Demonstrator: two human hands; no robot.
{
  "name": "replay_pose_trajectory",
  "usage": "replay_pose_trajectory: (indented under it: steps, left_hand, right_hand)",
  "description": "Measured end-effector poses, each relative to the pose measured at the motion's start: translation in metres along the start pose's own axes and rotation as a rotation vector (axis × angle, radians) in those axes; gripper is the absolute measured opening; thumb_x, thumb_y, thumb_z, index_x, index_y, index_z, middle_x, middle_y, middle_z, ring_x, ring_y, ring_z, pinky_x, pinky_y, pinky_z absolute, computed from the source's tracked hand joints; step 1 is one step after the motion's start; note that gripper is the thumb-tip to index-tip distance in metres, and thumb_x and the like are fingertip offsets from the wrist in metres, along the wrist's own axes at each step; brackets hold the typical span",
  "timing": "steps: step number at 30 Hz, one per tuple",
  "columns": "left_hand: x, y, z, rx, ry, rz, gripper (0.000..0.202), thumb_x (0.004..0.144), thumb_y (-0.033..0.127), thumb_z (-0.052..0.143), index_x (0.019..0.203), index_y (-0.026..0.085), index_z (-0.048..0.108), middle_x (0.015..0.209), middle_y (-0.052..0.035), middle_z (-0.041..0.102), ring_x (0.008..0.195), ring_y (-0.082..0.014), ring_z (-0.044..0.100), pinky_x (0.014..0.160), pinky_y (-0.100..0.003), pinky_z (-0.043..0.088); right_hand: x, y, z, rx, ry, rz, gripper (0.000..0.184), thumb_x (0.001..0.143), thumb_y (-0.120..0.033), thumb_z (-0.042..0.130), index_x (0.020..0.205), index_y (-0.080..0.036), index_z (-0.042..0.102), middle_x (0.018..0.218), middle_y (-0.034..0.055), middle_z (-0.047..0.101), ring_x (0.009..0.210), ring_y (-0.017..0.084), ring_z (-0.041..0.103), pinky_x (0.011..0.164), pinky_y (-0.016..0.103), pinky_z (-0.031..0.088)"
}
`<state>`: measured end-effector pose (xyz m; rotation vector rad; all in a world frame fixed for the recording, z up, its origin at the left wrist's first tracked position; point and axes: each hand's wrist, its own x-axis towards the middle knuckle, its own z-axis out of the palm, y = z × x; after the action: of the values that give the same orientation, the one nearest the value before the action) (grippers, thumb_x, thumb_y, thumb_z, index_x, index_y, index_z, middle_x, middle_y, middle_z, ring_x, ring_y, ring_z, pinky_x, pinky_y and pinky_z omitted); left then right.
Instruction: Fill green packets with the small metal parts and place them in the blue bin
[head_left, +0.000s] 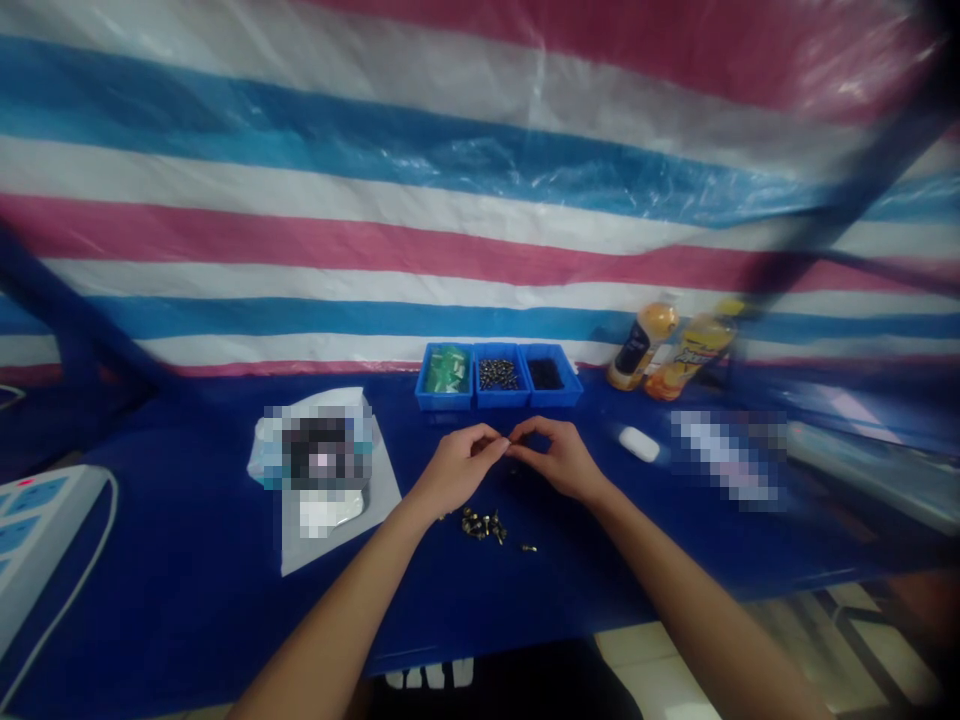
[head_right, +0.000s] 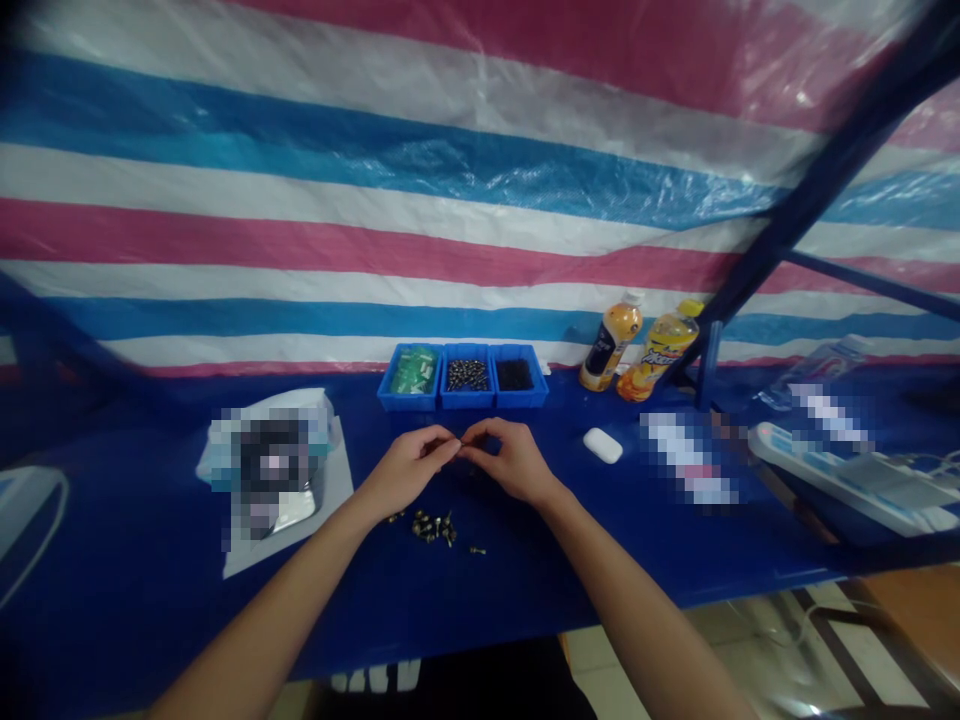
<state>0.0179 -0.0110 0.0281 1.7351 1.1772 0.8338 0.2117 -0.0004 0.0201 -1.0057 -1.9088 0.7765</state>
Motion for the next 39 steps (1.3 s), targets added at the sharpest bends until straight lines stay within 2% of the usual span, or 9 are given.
replay_pose_trajectory:
  steps: [6,17,24,26,29,31,33,36,39]
  left_hand:
    - [0.002,-0.006,-0.001,-0.067,-0.029,-0.013,0.032,0.089,0.046,0.051,0.090,0.018,0.067,0.082,-0.0023,0.068,0.074,-0.0168,0.058,0.068,-0.027,0.042]
    - [0.002,-0.006,-0.003,-0.079,-0.068,-0.008,0.034,0.088,0.048,0.052,0.087,0.018,0.066,0.079,-0.0015,0.064,0.072,-0.0160,0.055,0.067,-0.027,0.041]
    - [0.003,-0.005,-0.003,-0.123,0.040,-0.063,0.036,0.088,0.051,0.051,0.088,0.018,0.066,0.078,-0.0015,0.064,0.069,-0.0148,0.055,0.066,-0.026,0.041]
    - [0.004,-0.005,-0.003,-0.127,0.058,-0.071,0.034,0.088,0.050,0.052,0.089,0.018,0.066,0.079,-0.0017,0.064,0.069,-0.0148,0.055,0.066,-0.026,0.041]
    - [0.004,-0.006,-0.004,-0.121,0.075,-0.072,0.031,0.088,0.047,0.053,0.089,0.019,0.066,0.079,-0.0015,0.065,0.069,-0.0149,0.056,0.066,-0.026,0.041]
    - [0.004,-0.007,-0.004,-0.120,0.081,-0.073,0.029,0.087,0.045,0.053,0.089,0.019,0.066,0.079,-0.0013,0.065,0.070,-0.0150,0.056,0.066,-0.026,0.041]
    - [0.004,-0.008,-0.005,-0.114,0.088,-0.071,0.029,0.087,0.045,0.053,0.089,0.019,0.066,0.079,-0.0015,0.065,0.070,-0.0151,0.057,0.067,-0.026,0.042]
    - [0.004,-0.008,-0.005,-0.108,0.096,-0.068,0.029,0.087,0.045,0.052,0.090,0.019,0.066,0.080,-0.0022,0.065,0.071,-0.0155,0.057,0.066,-0.026,0.042]
    - [0.004,-0.008,-0.005,-0.112,0.094,-0.068,0.028,0.087,0.044,0.052,0.089,0.019,0.066,0.080,-0.0022,0.065,0.071,-0.0155,0.057,0.067,-0.026,0.042]
  right_hand:
    - [0.001,0.000,-0.002,0.038,-0.039,-0.079,0.014,0.087,-0.029,0.064,0.096,-0.022,0.073,0.093,0.0049,0.073,0.087,0.018,0.067,0.083,0.031,0.050]
    - [0.000,-0.002,-0.002,0.055,-0.046,-0.050,0.017,0.088,-0.034,0.064,0.093,-0.021,0.072,0.091,0.0041,0.072,0.085,0.018,0.067,0.080,0.029,0.050]
    - [0.001,0.004,-0.002,-0.048,-0.024,0.125,0.037,0.093,-0.044,0.051,0.073,-0.016,0.064,0.062,-0.0007,0.059,0.059,0.012,0.054,0.060,0.026,0.042]
    - [0.003,0.008,-0.001,0.063,0.079,0.160,0.031,0.091,-0.046,0.053,0.096,-0.017,0.064,0.068,-0.0009,0.059,0.059,0.012,0.054,0.060,0.026,0.043]
    - [0.005,0.010,-0.004,0.214,0.190,0.171,0.057,0.086,-0.046,0.061,0.135,-0.023,0.041,0.086,0.0006,0.062,0.063,0.013,0.056,0.061,0.027,0.046]
    - [0.003,0.010,-0.010,0.133,0.084,0.175,0.056,0.083,-0.047,0.064,0.130,-0.023,0.046,0.081,-0.0006,0.061,0.062,0.012,0.053,0.060,0.026,0.043]
    - [0.000,0.009,-0.018,-0.042,-0.154,0.194,0.043,0.079,-0.050,0.068,0.109,-0.020,0.061,0.069,-0.0025,0.057,0.059,0.012,0.050,0.058,0.025,0.039]
    - [-0.004,0.007,-0.029,-0.244,-0.473,0.230,0.042,0.070,-0.051,0.076,0.096,-0.020,0.067,0.063,-0.0042,0.057,0.057,0.011,0.050,0.055,0.023,0.034]
    - [-0.006,0.005,-0.032,-0.336,-0.590,0.206,0.032,0.072,-0.043,0.076,0.094,-0.021,0.067,0.065,-0.0042,0.061,0.059,0.011,0.054,0.059,0.023,0.034]
